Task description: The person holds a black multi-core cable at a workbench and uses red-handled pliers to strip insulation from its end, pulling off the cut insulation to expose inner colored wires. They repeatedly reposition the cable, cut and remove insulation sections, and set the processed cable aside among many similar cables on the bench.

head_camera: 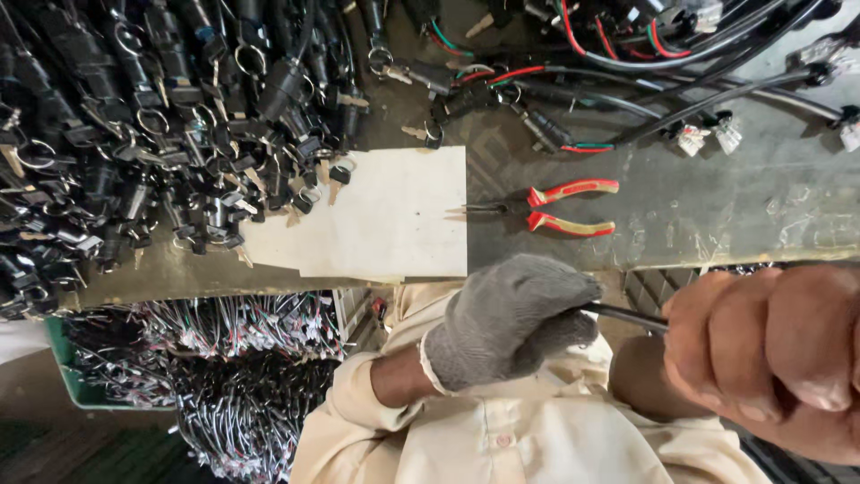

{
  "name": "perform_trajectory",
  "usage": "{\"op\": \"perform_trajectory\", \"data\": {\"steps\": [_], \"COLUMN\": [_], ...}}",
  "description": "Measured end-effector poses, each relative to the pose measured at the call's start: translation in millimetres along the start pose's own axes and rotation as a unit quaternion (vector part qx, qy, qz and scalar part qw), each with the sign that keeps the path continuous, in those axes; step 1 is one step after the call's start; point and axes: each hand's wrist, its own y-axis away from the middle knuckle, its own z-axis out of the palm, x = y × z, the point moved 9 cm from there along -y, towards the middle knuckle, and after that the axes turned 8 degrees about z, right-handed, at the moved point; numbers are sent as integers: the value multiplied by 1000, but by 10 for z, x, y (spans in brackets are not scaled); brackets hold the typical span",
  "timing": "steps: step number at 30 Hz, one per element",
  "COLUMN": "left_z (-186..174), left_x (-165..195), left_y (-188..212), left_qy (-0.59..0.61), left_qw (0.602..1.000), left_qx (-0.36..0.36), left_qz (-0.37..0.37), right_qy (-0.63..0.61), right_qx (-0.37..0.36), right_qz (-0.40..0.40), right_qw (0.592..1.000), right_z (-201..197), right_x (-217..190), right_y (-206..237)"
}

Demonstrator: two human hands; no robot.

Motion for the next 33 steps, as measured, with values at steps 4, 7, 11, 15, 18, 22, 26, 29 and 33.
{"op": "perform_trajectory", "data": {"steps": [4, 7, 11, 15, 18, 22, 26, 29, 33], "left_z": [105, 404, 170, -306, -603, -471, -430, -570, -607], "left_x": [-195, -335, -337, -522, -438, -486, -677, -509, -351], "left_y": [224, 354, 149, 130, 6, 83, 292, 224, 114], "left_qy": [176, 503, 675, 486, 198, 142, 58, -25, -83], "left_qw": [979, 831, 713, 836, 971, 975, 963, 979, 983], "left_qx": [-72, -101, 36, 70, 82, 147, 133, 128, 118], "left_qz": [-67, -214, -186, -245, -106, -88, -225, -155, -116], "right_qy": [-34, -76, 52, 250, 220, 380, 540, 534, 568], "right_qx": [83, 190, 209, -61, 79, 64, 34, 39, 32], "right_qz": [-88, -148, 48, 198, 337, 185, 84, 80, 39], "right_qw": [992, 968, 975, 946, 912, 904, 837, 841, 822], "right_z": [-276, -523, -397, 228, -86, -171, -101, -67, 53], "right_x": [6, 87, 650, 1281, 1619, 1423, 1275, 1266, 1234], "right_y": [-20, -158, -472, -368, -96, -89, -135, -188, -228]}}
